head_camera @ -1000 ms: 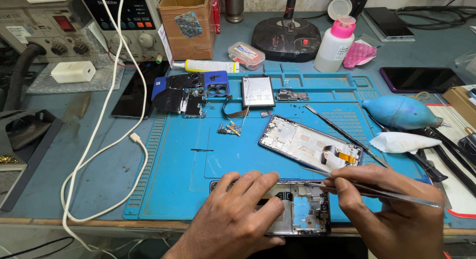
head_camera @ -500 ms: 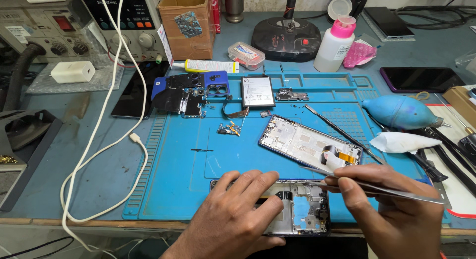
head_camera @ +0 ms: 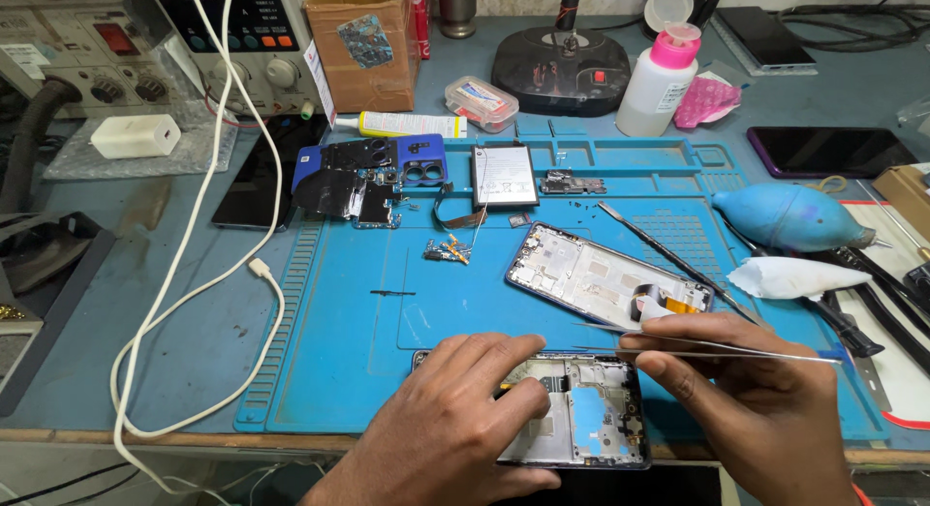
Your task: The person repairs a disassembled smartphone at a workbench. They hold the phone frame and use a pry tool and tweezers to remove adhesive residue and small components from the frame, reposition the phone repeatedly, and work on a second phone chassis lying on the mat.
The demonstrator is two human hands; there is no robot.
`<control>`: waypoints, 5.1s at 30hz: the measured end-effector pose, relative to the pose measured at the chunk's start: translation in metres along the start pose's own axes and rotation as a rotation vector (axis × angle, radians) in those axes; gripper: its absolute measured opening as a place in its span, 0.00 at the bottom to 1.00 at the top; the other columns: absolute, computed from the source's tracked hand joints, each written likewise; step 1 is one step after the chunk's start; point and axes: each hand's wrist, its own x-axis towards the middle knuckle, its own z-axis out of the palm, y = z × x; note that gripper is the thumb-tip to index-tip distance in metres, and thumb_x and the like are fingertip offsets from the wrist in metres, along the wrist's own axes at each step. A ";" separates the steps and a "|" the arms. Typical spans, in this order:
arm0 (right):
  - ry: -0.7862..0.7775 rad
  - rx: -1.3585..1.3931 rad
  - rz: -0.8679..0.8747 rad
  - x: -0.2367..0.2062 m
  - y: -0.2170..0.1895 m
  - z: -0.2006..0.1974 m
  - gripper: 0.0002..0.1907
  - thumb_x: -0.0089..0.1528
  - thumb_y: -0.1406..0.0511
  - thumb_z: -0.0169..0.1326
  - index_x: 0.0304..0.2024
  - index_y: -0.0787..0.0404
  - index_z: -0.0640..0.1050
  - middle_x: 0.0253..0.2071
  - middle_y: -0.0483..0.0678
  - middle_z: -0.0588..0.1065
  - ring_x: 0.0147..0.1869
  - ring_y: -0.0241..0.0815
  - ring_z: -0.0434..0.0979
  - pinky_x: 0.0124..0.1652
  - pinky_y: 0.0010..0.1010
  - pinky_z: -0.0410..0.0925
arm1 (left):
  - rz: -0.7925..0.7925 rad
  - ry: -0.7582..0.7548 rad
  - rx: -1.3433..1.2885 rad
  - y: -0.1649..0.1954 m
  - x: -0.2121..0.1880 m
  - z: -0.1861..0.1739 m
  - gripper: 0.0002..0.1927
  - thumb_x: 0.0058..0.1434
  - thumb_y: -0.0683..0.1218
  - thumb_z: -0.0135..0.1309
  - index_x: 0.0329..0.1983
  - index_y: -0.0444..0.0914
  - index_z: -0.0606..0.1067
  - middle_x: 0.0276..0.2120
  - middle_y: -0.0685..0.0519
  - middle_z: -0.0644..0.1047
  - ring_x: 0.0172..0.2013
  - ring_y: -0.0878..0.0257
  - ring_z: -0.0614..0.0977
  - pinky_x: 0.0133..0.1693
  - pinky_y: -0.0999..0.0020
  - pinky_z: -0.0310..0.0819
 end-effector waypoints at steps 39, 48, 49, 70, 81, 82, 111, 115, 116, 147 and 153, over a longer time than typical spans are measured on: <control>-0.062 -0.039 -0.256 0.001 -0.001 0.004 0.07 0.54 0.75 0.63 0.36 0.68 0.82 0.39 0.55 0.84 0.47 0.45 0.87 0.47 0.35 0.81 | 0.018 0.033 0.008 -0.001 -0.003 0.006 0.27 0.48 0.59 0.71 0.40 0.36 0.76 0.57 0.39 0.74 0.58 0.43 0.76 0.55 0.45 0.71; -0.082 0.004 -0.232 0.001 0.004 0.007 0.08 0.54 0.76 0.62 0.37 0.69 0.82 0.40 0.55 0.84 0.47 0.45 0.88 0.45 0.34 0.82 | 0.027 0.038 0.015 -0.002 -0.007 0.009 0.27 0.49 0.59 0.71 0.41 0.36 0.76 0.57 0.39 0.74 0.58 0.43 0.76 0.55 0.45 0.71; -0.083 0.001 -0.234 0.002 0.004 0.007 0.08 0.54 0.76 0.63 0.37 0.69 0.82 0.40 0.55 0.84 0.46 0.45 0.88 0.45 0.34 0.83 | 0.029 0.039 0.016 -0.003 -0.007 0.009 0.28 0.49 0.59 0.71 0.41 0.36 0.76 0.57 0.39 0.74 0.58 0.43 0.76 0.56 0.45 0.71; -0.042 -0.040 -0.214 0.002 0.004 0.010 0.07 0.55 0.76 0.62 0.36 0.68 0.82 0.39 0.56 0.84 0.46 0.45 0.88 0.45 0.33 0.79 | 0.014 0.024 -0.007 -0.003 -0.006 0.007 0.27 0.52 0.61 0.69 0.41 0.36 0.75 0.57 0.38 0.75 0.58 0.42 0.76 0.55 0.44 0.71; 0.014 0.032 -0.139 0.001 0.004 0.010 0.06 0.59 0.77 0.59 0.39 0.68 0.79 0.40 0.55 0.83 0.47 0.45 0.88 0.45 0.32 0.82 | 0.024 -0.004 0.000 -0.004 -0.004 -0.003 0.32 0.54 0.65 0.66 0.45 0.34 0.75 0.57 0.40 0.76 0.61 0.43 0.75 0.60 0.47 0.68; 0.017 0.041 -0.128 0.002 0.004 0.010 0.06 0.59 0.77 0.58 0.39 0.68 0.79 0.40 0.55 0.83 0.47 0.45 0.88 0.45 0.33 0.82 | 0.029 0.013 -0.001 -0.004 -0.003 -0.004 0.32 0.54 0.65 0.65 0.45 0.34 0.75 0.57 0.40 0.76 0.61 0.43 0.75 0.60 0.48 0.67; -0.174 0.469 -0.166 0.021 0.023 -0.004 0.06 0.62 0.74 0.61 0.41 0.68 0.78 0.39 0.55 0.80 0.48 0.48 0.83 0.49 0.41 0.78 | -0.557 0.029 -1.614 -0.017 0.025 -0.002 0.16 0.64 0.39 0.59 0.52 0.32 0.70 0.44 0.41 0.82 0.45 0.54 0.86 0.47 0.63 0.83; -0.182 0.482 -0.159 0.024 0.015 -0.007 0.06 0.61 0.74 0.61 0.40 0.68 0.79 0.39 0.54 0.80 0.49 0.47 0.83 0.51 0.43 0.80 | -0.576 0.070 -1.524 -0.017 0.026 -0.005 0.16 0.63 0.40 0.60 0.51 0.32 0.71 0.44 0.42 0.82 0.45 0.56 0.86 0.46 0.64 0.83; -0.180 0.435 -0.154 0.024 0.011 -0.009 0.06 0.60 0.75 0.61 0.40 0.68 0.79 0.39 0.54 0.80 0.49 0.47 0.84 0.51 0.43 0.80 | -0.573 0.101 -1.443 -0.016 0.027 -0.007 0.17 0.63 0.41 0.61 0.51 0.32 0.71 0.44 0.43 0.83 0.45 0.57 0.86 0.45 0.65 0.83; -0.070 0.063 -0.154 0.032 -0.033 -0.010 0.06 0.59 0.75 0.58 0.40 0.69 0.80 0.39 0.55 0.83 0.47 0.44 0.87 0.48 0.34 0.79 | -0.237 -0.010 -0.200 -0.003 -0.007 -0.044 0.35 0.63 0.50 0.61 0.71 0.40 0.63 0.52 0.41 0.76 0.52 0.48 0.77 0.52 0.55 0.71; -0.040 0.061 -0.171 0.030 -0.037 -0.016 0.05 0.60 0.75 0.58 0.39 0.69 0.79 0.38 0.55 0.82 0.48 0.45 0.87 0.49 0.36 0.80 | -0.919 -0.037 -0.959 0.000 -0.019 -0.039 0.40 0.66 0.40 0.57 0.78 0.51 0.55 0.54 0.40 0.64 0.46 0.53 0.79 0.44 0.62 0.77</control>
